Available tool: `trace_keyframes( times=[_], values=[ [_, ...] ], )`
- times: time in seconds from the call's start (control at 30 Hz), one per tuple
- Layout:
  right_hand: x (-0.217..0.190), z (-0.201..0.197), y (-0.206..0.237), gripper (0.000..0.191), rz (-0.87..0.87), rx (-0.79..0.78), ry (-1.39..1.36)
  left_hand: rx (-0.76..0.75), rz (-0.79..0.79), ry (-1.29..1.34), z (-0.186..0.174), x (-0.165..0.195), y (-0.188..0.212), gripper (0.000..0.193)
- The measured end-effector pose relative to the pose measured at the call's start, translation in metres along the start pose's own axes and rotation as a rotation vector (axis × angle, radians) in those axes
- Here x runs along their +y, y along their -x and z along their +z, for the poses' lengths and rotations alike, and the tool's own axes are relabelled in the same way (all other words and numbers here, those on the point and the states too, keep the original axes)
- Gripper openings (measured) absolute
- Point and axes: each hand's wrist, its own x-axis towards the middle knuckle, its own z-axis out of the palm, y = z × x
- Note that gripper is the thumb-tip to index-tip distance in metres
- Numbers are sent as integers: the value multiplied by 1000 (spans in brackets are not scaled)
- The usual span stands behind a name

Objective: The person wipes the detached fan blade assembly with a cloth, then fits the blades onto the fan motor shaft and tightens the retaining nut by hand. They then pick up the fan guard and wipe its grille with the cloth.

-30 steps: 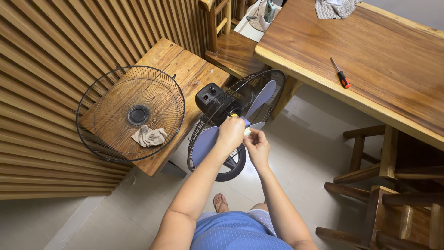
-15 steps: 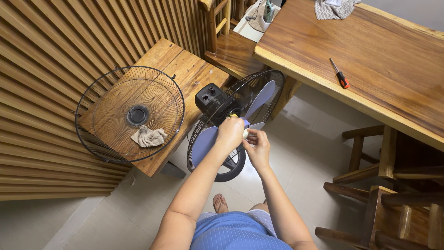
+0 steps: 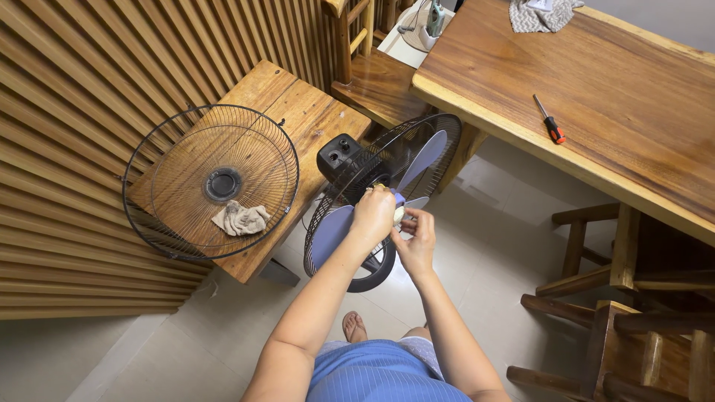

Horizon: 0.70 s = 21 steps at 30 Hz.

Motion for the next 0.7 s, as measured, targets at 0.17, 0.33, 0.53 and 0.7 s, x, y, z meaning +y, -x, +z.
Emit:
trace_keyframes(
  times=[0.17,0.33,0.53,0.7],
  values=[
    [8,8,-5,33,406,-21,-392,-133,-65,66,-8,4,-1,23],
    [-4,-7,-8,35,-274,-75,204,-133,-58,21,-12,6,-2,7],
    [-14,-13,-9,60,-165,21,-8,-118,-52,6,-11,5,-2,9],
    [-10,-2,-9,25,533,-83,-206,-125,-48,27,-4,4,-1,10]
  ],
)
